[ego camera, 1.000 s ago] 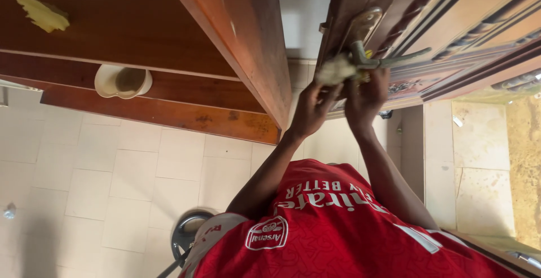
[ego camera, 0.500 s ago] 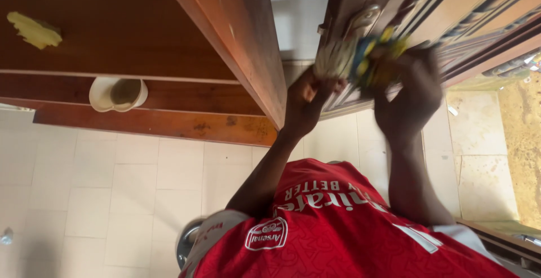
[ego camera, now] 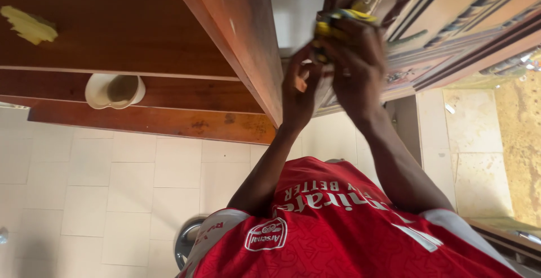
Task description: Wiping the handle and surface of a wooden door using a cloth.
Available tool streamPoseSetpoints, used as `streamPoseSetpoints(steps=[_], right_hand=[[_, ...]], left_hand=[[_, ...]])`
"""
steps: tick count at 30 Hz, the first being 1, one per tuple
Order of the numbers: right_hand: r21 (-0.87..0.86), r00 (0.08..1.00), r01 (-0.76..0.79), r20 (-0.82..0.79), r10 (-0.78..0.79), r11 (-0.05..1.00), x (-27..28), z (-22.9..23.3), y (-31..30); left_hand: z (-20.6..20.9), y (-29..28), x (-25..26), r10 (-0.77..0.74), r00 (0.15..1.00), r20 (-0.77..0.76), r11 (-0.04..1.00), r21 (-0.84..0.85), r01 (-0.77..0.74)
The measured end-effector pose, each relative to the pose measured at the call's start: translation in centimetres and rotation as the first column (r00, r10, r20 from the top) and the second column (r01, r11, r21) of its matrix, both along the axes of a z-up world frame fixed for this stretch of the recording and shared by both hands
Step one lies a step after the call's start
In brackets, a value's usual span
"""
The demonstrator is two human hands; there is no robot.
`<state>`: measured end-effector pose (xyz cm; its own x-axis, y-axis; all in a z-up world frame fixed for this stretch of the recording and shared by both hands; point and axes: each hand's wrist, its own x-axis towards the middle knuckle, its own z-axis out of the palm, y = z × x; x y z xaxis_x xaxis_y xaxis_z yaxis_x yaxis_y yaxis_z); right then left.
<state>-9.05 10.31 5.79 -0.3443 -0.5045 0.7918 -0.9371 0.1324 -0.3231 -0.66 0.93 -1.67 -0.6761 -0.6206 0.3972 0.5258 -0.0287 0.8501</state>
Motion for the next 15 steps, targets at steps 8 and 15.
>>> streamPoseSetpoints(steps=[8, 15], right_hand=[[0.043, 0.984, -0.017, 0.18, 0.009, 0.999, 1.9, -9.8, -1.8], [-0.058, 0.945, -0.075, 0.314, 0.09, 0.995, 2.1, -8.8, -0.1]], left_hand=[[-5.4, -2.5, 0.2, 0.242, 0.955, 0.173, 0.952, -0.23, -0.2], [-2.1, -0.1, 1.5, 0.184, 0.969, 0.167, 0.97, -0.189, -0.151]])
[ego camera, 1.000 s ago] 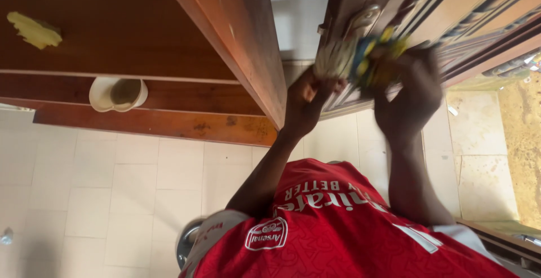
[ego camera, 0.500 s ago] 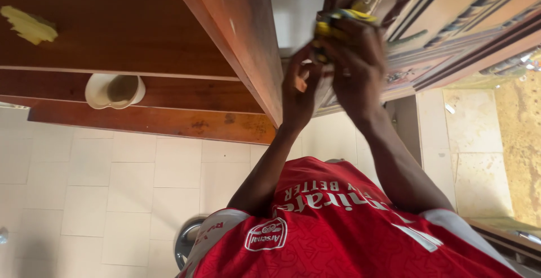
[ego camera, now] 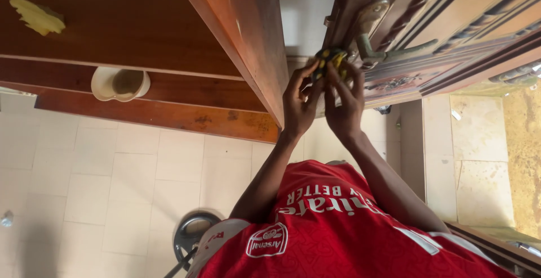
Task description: Wiping the handle and surface of a wooden door using a cloth.
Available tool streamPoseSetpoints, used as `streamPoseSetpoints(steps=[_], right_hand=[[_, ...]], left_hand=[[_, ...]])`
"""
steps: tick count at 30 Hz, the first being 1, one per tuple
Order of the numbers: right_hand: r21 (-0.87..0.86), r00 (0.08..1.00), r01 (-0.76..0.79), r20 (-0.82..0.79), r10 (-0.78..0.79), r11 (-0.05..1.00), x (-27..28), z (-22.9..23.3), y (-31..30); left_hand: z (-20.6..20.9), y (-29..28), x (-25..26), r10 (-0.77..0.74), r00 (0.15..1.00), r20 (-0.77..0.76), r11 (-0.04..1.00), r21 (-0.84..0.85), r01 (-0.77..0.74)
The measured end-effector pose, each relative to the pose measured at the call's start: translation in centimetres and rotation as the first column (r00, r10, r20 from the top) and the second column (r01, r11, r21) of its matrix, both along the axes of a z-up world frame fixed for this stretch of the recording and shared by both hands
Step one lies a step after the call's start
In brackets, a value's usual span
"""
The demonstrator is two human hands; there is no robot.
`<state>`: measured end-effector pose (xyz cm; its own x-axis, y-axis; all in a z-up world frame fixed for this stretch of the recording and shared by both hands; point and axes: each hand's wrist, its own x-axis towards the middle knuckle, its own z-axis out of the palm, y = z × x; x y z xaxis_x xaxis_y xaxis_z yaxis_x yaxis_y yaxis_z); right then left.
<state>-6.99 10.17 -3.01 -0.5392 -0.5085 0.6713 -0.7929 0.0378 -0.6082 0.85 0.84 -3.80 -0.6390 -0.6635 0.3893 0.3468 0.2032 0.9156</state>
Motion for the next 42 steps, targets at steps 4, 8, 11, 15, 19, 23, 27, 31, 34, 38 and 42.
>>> streamPoseSetpoints(steps=[4, 8, 11, 15, 19, 23, 27, 31, 34, 38, 42], right_hand=[[-0.024, 1.0, 0.007, -0.026, -0.008, 1.0, -0.2, -0.4, 0.7], [-0.044, 0.997, -0.025, 0.067, 0.028, 0.999, -1.3, -3.8, 0.8], [-0.109, 0.96, -0.045, 0.269, 0.073, 0.993, -2.1, -4.3, 1.6], [-0.327, 0.862, -0.08, 0.452, 0.23, 0.942, -3.3, -2.3, 2.4], [-0.264, 0.853, -0.077, 0.482, 0.201, 0.961, -4.9, -4.5, 2.4], [-0.226, 0.749, -0.096, 0.624, 0.22, 0.969, -6.5, -7.4, 3.1], [-0.404, 0.785, -0.149, 0.507, 0.356, 0.903, -6.8, -1.7, 4.2], [-0.389, 0.867, -0.203, 0.356, 0.35, 0.899, -8.9, -3.4, 3.5], [-0.252, 0.87, -0.214, 0.39, 0.302, 0.944, -10.3, -6.8, 3.7], [-0.238, 0.777, -0.254, 0.527, 0.344, 0.938, -11.6, -6.1, 4.0], [-0.391, 0.829, -0.307, 0.338, 0.446, 0.868, -10.8, -1.0, 3.7]], left_hand=[[0.1, 0.5, -0.6, 0.003, 0.997, -0.082, 0.996, -0.085, -0.01], [-3.3, 0.7, -1.2, 0.112, 0.993, 0.045, 0.983, -0.152, -0.104], [-4.1, 1.6, -1.6, 0.106, 0.991, 0.084, 0.985, -0.142, -0.093], [-0.2, 3.0, -1.8, 0.035, 0.999, -0.008, 0.996, -0.081, -0.035], [-4.8, 2.5, -3.0, 0.067, 0.998, 0.017, 0.995, -0.079, -0.065], [-5.0, 3.5, -3.2, 0.062, 0.991, 0.121, 0.996, -0.064, -0.054], [-2.8, 4.8, -4.4, 0.079, 0.997, 0.013, 0.992, -0.102, -0.077], [-4.5, 5.5, -5.6, 0.059, 0.997, -0.042, 0.996, -0.069, -0.062], [-5.7, 6.2, -5.7, 0.073, 0.994, 0.078, 0.997, -0.002, -0.073], [-4.4, 6.4, -5.5, 0.012, 0.998, 0.069, 0.999, 0.037, -0.015], [-2.3, 6.2, -5.7, -0.019, 1.0, 0.008, 0.991, -0.129, 0.019]])
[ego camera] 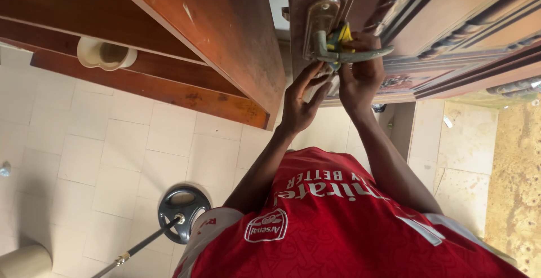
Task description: Wiping the handle and surface of a wooden door using a cloth.
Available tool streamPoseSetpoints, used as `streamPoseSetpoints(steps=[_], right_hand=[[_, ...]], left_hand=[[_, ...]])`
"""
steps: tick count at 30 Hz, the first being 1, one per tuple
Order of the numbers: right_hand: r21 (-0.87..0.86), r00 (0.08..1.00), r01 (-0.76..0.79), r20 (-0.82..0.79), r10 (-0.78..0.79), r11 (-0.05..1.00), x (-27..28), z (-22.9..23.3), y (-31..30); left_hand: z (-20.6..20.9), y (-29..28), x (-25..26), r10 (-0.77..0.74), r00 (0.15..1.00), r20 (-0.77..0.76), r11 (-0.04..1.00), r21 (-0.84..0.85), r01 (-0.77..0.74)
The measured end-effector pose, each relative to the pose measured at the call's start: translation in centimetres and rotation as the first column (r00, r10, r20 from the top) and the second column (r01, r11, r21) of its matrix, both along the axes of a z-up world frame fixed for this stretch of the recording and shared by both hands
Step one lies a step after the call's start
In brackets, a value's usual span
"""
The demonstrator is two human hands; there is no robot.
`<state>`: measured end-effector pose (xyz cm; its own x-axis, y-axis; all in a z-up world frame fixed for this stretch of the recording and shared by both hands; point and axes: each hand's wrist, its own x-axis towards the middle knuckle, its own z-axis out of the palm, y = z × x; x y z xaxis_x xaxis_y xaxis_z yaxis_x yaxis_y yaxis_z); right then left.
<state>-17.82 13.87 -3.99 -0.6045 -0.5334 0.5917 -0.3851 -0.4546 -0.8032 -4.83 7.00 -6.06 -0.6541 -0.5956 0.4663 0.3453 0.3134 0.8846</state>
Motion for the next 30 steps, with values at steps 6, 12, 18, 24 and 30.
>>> streamPoseSetpoints(steps=[6, 12, 18, 24, 30], right_hand=[[-0.025, 0.998, -0.052, -0.025, 0.052, 0.998, -0.9, -5.5, -0.8], [0.047, 0.981, -0.112, 0.164, 0.103, 0.993, -2.7, -6.4, -1.1], [-0.068, 0.993, 0.091, -0.074, -0.096, 0.994, -3.1, 0.8, -2.4], [0.029, 0.999, -0.005, 0.05, 0.003, 1.0, -3.5, -6.7, -1.7], [0.086, 0.999, 0.005, 0.051, -0.01, 0.996, -6.6, -2.4, -1.8]], left_hand=[[-2.0, 0.4, 0.3, -0.077, 0.985, 0.153, 0.992, 0.113, 0.06], [-5.5, -1.7, 1.0, 0.274, 0.929, 0.249, 0.959, 0.001, -0.283], [1.3, -1.9, -0.4, 0.311, 0.95, -0.04, 0.947, -0.075, -0.313], [3.5, -0.9, -1.1, 0.405, 0.913, -0.057, 0.911, -0.067, -0.408], [1.1, 0.6, -2.4, 0.299, 0.954, 0.02, 0.953, -0.052, -0.298]])
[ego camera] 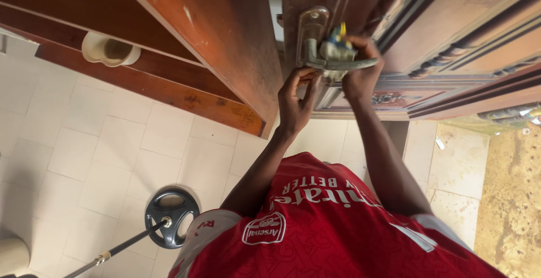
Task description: Wiping the handle and surface of a wooden door using a cloth.
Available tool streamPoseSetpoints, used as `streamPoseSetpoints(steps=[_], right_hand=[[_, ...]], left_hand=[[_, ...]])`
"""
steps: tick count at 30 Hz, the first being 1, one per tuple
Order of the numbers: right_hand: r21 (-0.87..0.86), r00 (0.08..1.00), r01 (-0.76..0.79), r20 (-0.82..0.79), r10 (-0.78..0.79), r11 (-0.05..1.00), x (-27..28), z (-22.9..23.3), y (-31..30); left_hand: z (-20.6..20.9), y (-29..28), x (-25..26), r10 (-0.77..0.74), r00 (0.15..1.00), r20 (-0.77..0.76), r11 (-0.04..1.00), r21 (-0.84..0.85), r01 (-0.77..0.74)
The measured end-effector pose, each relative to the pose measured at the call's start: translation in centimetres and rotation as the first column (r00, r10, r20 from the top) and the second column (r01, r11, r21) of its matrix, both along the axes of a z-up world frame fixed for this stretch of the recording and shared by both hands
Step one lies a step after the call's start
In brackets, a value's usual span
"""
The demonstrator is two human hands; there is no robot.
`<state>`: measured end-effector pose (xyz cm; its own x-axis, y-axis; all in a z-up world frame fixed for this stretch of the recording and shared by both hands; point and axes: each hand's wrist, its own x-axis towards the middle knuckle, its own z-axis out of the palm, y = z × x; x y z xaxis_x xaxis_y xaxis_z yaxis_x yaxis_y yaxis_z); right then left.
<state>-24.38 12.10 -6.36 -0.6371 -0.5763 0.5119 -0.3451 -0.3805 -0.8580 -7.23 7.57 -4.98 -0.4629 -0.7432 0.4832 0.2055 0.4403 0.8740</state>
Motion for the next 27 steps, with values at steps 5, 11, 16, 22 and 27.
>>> streamPoseSetpoints(steps=[5, 11, 16, 22, 27], right_hand=[[-0.112, 0.987, -0.021, -0.16, 0.002, 0.993, -0.8, 4.6, -0.6], [-0.089, 0.972, -0.022, -0.237, 0.0, 0.996, -0.1, 0.0, -0.6], [-0.043, 0.985, 0.021, -0.169, -0.028, 0.999, -2.9, 0.6, -1.1], [-0.275, 0.978, -0.157, -0.174, 0.111, 0.949, -4.8, 6.1, -1.4], [-0.122, 0.957, -0.291, -0.055, 0.286, 0.949, -5.5, 4.3, -0.5]], left_hand=[[-0.1, 0.9, -0.4, -0.072, 0.997, 0.025, 0.997, -0.007, 0.072], [-0.5, 0.2, 0.7, -0.051, 0.998, 0.041, 0.998, 0.04, 0.05], [0.5, 0.3, 1.2, -0.156, 0.981, 0.115, 0.987, 0.053, 0.151], [2.1, 0.9, 1.7, -0.229, 0.973, 0.025, 0.971, 0.073, 0.227], [3.7, 1.3, 2.7, -0.175, 0.983, -0.053, 0.97, -0.179, 0.163]])
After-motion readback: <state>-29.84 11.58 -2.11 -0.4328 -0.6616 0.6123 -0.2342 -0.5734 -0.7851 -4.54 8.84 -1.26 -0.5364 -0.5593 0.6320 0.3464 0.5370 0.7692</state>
